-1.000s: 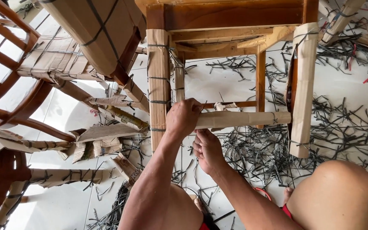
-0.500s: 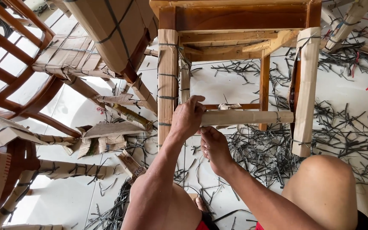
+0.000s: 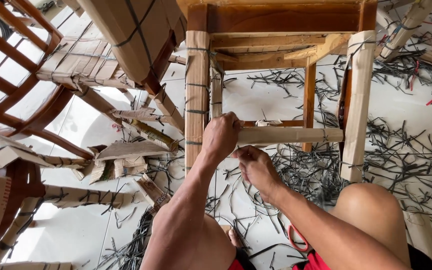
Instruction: Wrapping a wooden chair crossbar with cardboard and securing it with plastic ties using scissors.
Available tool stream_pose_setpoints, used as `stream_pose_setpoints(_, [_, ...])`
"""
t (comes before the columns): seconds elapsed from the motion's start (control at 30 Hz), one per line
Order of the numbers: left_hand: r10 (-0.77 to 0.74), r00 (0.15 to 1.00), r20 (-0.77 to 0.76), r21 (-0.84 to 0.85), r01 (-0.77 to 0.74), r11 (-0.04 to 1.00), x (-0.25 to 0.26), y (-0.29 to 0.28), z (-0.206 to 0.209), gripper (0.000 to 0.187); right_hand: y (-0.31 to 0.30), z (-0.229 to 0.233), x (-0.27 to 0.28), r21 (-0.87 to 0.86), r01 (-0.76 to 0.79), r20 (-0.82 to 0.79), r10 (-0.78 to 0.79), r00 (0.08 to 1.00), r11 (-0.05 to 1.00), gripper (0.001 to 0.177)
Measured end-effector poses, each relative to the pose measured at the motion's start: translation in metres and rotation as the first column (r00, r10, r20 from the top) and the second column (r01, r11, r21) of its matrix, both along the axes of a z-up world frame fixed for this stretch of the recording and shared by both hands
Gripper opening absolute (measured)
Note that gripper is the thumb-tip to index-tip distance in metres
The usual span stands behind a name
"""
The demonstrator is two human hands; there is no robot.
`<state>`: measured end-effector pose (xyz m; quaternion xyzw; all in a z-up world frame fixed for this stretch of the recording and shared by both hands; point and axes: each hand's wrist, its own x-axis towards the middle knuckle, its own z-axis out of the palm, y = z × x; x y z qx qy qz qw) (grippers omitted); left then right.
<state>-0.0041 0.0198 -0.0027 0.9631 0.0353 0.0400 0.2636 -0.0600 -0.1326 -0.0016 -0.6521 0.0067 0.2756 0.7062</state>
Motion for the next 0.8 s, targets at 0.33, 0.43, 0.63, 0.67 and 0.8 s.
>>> stream_pose_setpoints(0.33, [0.138,0.971,0.196,-0.105,-0.119,0.987,-0.046,-0.029,0.048,0.030,-0.017,0.010,0.008,-0.040,-0.073,0.040,0.074,0.996,0.997,0.026])
stream_pose_setpoints(0.43, [0.347,0.938,-0.024,-0.356,-0.332,0.873,-0.071,-0.036,0.033,0.037,-0.014,0.016,-0.002,-0.028,-0.067,0.042,0.068,0.997,0.997,0.026])
stream_pose_setpoints(0.63, [0.347,0.801,-0.487,-0.712,-0.595,0.373,-0.083,-0.044,0.028,0.040,-0.014,0.001,-0.014,-0.375,-0.259,0.437,0.416,0.797,0.890,0.023])
stream_pose_setpoints(0.67, [0.303,0.843,-0.444,-0.797,-0.527,0.297,-0.080,-0.040,0.007,0.037,-0.011,0.002,-0.011,-0.476,-0.267,0.390,0.473,0.790,0.838,0.025])
stream_pose_setpoints(0.8, [0.369,0.858,-0.358,-0.850,-0.463,0.250,-0.077,-0.034,0.012,0.039,-0.007,0.010,-0.001,-0.560,-0.316,0.333,0.556,0.761,0.766,0.026])
